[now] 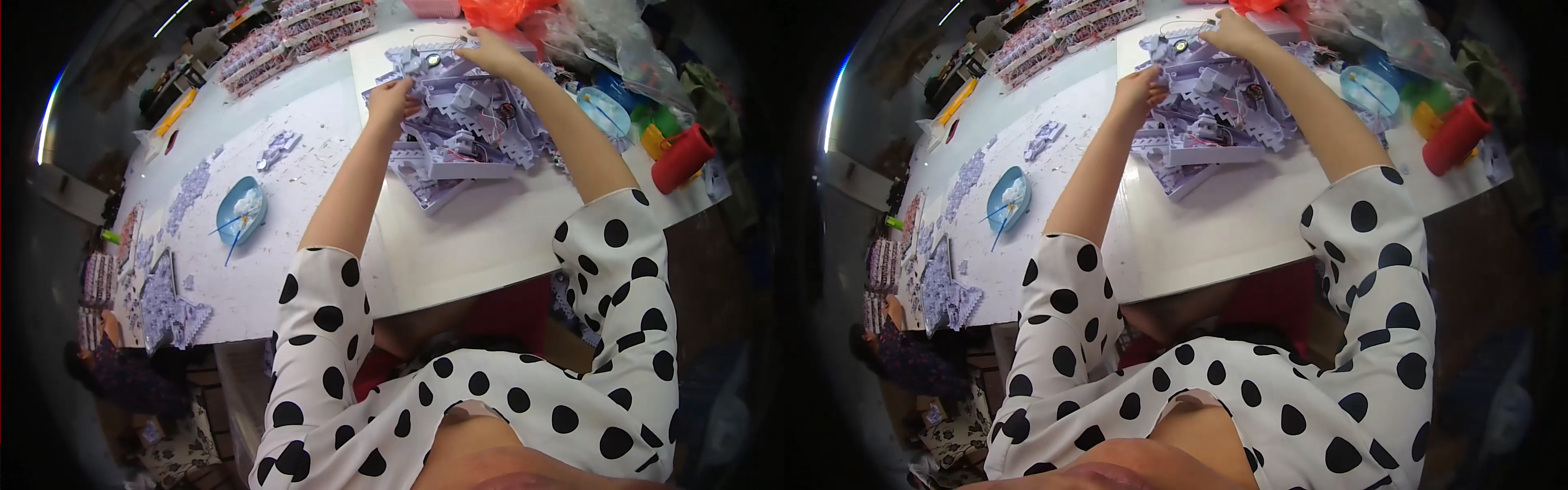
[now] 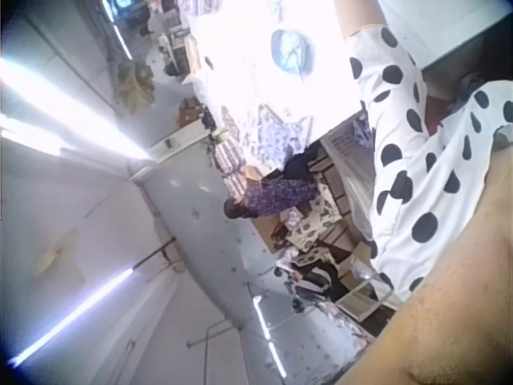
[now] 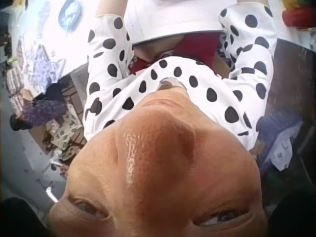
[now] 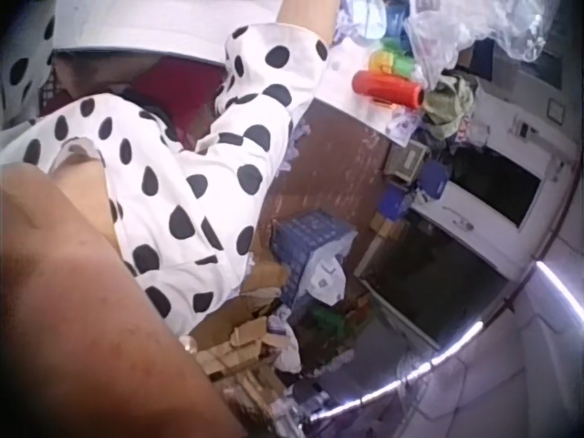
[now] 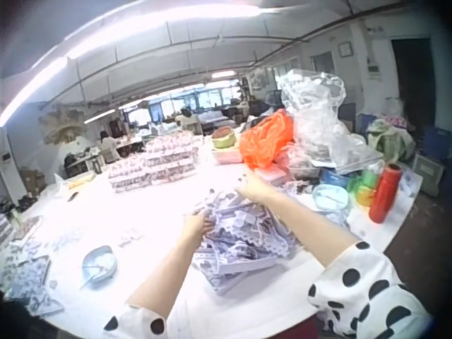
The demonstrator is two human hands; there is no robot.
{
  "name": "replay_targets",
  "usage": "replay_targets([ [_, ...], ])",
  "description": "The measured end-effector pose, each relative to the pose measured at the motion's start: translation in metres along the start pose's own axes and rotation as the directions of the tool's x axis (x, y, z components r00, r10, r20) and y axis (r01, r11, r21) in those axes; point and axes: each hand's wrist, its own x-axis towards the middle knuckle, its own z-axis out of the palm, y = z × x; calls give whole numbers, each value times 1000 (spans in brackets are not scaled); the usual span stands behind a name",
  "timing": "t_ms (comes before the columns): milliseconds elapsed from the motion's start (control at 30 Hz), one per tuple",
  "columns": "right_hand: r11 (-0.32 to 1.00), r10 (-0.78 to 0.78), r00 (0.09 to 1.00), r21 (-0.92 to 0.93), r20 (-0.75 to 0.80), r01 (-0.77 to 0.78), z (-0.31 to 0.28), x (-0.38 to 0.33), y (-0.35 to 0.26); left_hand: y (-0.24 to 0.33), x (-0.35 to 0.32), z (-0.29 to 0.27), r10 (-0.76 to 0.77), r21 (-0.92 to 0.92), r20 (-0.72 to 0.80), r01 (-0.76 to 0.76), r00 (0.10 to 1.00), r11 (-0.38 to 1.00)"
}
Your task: The person assembles small mechanical components into white plastic housing units by hand, then places the completed units into a blue dish.
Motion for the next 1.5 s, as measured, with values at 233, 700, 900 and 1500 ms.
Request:
replay_targets([
  [233, 667, -97, 989, 745, 113, -19, -27, -14, -4, 57, -5, -1, -70, -430, 135, 122, 988, 895],
  [700, 956, -289, 956, 44, -45, 291, -60, -179, 2, 12, -264, -177, 12, -84, -279, -36, 960, 996],
  [900, 917, -324, 929, -302, -177, 262, -24, -165, -7, -42, -304, -170, -6, -8, -397, 3, 918, 1000],
  [1500, 774, -432, 890, -566, -146, 283, 3, -151, 2, -54, -301, -165, 79, 8, -363, -81, 929, 997],
])
